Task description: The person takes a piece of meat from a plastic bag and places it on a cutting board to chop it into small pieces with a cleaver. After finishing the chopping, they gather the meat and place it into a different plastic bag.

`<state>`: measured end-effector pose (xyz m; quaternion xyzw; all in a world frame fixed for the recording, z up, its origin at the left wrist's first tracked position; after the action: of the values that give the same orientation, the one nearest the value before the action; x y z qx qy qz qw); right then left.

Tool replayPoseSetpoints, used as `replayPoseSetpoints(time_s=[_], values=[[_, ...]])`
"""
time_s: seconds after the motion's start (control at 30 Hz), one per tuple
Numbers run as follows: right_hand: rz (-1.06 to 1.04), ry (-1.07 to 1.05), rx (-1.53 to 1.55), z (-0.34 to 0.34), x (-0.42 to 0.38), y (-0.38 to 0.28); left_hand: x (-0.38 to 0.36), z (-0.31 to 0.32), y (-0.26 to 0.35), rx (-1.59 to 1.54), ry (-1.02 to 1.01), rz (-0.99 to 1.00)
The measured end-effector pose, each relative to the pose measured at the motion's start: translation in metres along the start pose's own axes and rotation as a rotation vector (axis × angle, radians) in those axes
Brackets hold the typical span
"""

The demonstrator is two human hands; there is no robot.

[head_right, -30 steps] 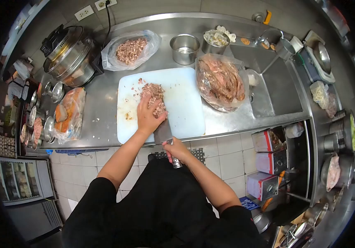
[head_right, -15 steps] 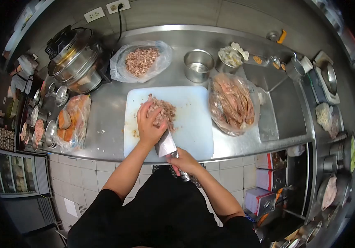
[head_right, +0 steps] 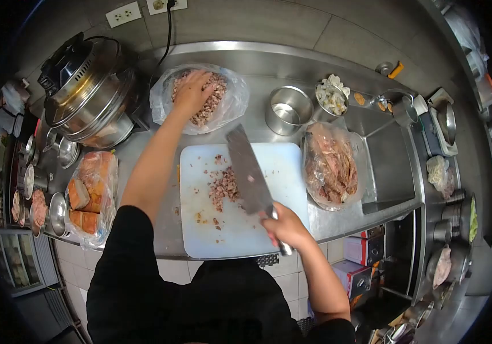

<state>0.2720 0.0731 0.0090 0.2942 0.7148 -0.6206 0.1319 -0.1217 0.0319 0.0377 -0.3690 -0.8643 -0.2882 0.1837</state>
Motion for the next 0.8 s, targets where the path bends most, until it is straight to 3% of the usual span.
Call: replayPoseSetpoints(time_s=[0.07, 0.13, 0.2, 0.23, 0.3, 0.37, 0.43, 0.5, 0.57, 0.63, 0.7, 0.73, 0.8], values=[[0.059, 0.113, -0.169, -0.022, -0.027, 0.032, -0.032, -0.006, 0.025, -0.328, -0.076, 0.035], [0.098, 0.173, -0.273, -0.041, -0.044, 0.064, -0.094, 0.013, 0.044, -0.445, -0.253, 0.130], [-0.201, 0.374, -0.818, -0.064, -0.045, 0.064, -0.149, 0.016, 0.067, -0.423, -0.556, 0.099], [-0.202, 0.378, -0.817, -0.066, -0.039, 0.069, -0.165, 0.022, 0.068, -0.423, -0.555, 0.103], [-0.145, 0.401, -1.005, -0.075, -0.024, 0.070, -0.187, 0.028, 0.052, -0.105, -0.291, 0.080], [-0.157, 0.395, -1.065, -0.071, -0.007, 0.068, -0.204, 0.030, 0.062, -0.053, -0.370, 0.076], [-0.315, 0.381, -1.128, -0.054, 0.009, 0.059, -0.229, 0.025, 0.087, -0.201, -0.441, 0.074], [-0.385, 0.358, -1.165, -0.036, 0.022, 0.050, -0.253, 0.010, 0.107, -0.271, -0.455, 0.070], [-0.478, 0.321, -1.140, -0.021, 0.033, 0.047, -0.274, -0.004, 0.125, -0.531, -0.448, 0.039], [-0.493, 0.254, -1.157, -0.004, 0.036, 0.047, -0.299, -0.016, 0.132, -0.543, -0.439, 0.031], [-0.537, 0.240, -1.139, 0.010, 0.032, 0.055, -0.320, -0.027, 0.111, -0.298, -0.222, -0.061], [-0.587, 0.210, -1.126, 0.018, 0.026, 0.055, -0.326, -0.031, 0.115, -0.300, -0.223, -0.050], [-0.567, 0.162, -1.122, 0.021, 0.014, 0.054, -0.338, -0.040, 0.097, 0.027, -0.145, -0.311]])
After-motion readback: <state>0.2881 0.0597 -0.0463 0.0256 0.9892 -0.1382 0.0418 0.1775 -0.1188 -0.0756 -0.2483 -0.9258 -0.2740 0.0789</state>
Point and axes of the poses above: each hand's wrist, its own x-axis towards the middle knuckle, its own z-axis out of the palm, y = z × x, the point moved 9 cm from there along x, towards the middle knuckle, and after that the axes turned 6 degrees about -z, right-handed, at the moved point
